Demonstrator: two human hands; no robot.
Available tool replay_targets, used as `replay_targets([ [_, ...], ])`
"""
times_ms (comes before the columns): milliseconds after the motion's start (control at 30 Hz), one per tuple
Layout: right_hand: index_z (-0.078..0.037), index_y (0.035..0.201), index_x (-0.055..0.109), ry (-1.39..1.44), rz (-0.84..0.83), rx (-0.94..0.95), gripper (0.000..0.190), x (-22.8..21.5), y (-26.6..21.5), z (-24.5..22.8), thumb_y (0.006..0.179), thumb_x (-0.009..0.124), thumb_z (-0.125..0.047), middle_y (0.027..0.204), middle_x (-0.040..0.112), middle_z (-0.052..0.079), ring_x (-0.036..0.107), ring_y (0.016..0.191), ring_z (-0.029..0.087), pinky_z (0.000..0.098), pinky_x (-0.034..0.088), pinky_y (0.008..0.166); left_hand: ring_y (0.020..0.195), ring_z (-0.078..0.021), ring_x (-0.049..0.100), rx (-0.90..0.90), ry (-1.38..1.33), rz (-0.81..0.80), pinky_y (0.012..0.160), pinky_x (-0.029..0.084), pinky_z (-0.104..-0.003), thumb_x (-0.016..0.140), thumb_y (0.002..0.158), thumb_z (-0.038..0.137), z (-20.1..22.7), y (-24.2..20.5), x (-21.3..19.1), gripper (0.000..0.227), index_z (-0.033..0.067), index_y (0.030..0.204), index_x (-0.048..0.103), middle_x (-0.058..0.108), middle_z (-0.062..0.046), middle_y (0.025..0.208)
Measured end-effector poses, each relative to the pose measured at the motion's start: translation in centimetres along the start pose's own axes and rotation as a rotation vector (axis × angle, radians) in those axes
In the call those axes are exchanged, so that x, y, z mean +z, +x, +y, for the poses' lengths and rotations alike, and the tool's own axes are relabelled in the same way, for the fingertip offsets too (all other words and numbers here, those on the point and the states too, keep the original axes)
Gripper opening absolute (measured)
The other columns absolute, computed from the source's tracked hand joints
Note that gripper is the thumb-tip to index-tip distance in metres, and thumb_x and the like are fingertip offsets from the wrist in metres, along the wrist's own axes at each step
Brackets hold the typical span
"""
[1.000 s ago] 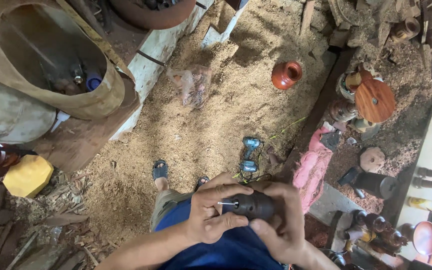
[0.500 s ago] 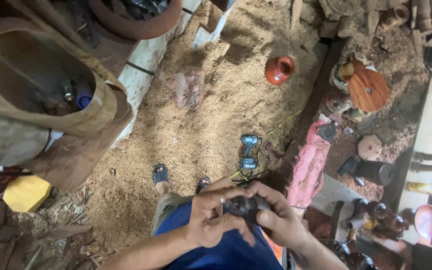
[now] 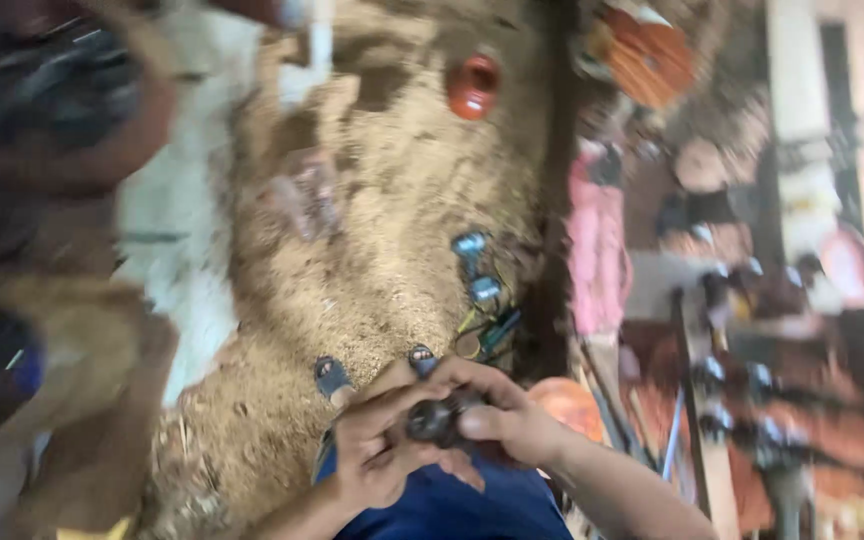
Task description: Fixing and adjusting woodturning tools and a drill in a workshop.
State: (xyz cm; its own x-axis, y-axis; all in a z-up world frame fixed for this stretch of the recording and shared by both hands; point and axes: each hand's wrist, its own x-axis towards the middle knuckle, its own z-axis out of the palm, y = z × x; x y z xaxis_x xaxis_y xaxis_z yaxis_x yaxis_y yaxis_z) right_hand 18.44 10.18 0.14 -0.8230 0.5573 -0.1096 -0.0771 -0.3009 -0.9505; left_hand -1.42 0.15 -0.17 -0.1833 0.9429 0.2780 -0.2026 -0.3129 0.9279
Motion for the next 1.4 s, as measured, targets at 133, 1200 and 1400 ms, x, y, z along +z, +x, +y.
replay_targets([
  [133, 0.004, 0.133, 0.052, 0.464, 0.058, 0.138, 0.055, 3.4, -0.4, 1.2, 0.096, 0.079, -0.027, 0.114, 0.062, 0.016, 0.060, 0.095, 0.021, 0.0344, 0.048, 0.081, 0.086, -0.0183, 0.058, 0.111, 0.137, -0.124, 0.073, 0.050, -0.030, 0.080, 0.088, 0.029, 0.0, 0.8, -1.6, 0.046, -0.0005, 0.122, 0.071, 0.066, -0.008, 0.099],
  [1200, 0.002, 0.128, 0.055, 0.645, -0.273, 0.228, 0.036, -14.8, -1.4, 4.1, 0.105, 0.070, -0.022, 0.094, 0.058, 0.000, 0.055, 0.083, 0.007, 0.0253, 0.046, 0.071, 0.064, -0.0167, 0.065, 0.100, 0.434, -0.598, 0.057, 0.050, -0.036, 0.070, 0.079, 0.053, -13.5, 16.0, 5.6, 0.043, 0.0104, 0.081, 0.067, 0.063, -0.002, 0.073],
  [1400, 0.005, 0.126, 0.057, 0.760, -0.271, 0.211, 0.046, -20.1, -5.1, 8.5, 0.100, 0.077, -0.027, 0.101, 0.062, 0.000, 0.057, 0.096, 0.008, 0.0240, 0.046, 0.083, 0.072, -0.0175, 0.069, 0.382, 0.423, -0.869, 0.057, 0.055, -0.032, 0.071, 0.084, 0.024, -16.6, 23.7, 14.8, 0.025, 0.0115, 0.072, 0.053, 0.067, -0.005, 0.081],
])
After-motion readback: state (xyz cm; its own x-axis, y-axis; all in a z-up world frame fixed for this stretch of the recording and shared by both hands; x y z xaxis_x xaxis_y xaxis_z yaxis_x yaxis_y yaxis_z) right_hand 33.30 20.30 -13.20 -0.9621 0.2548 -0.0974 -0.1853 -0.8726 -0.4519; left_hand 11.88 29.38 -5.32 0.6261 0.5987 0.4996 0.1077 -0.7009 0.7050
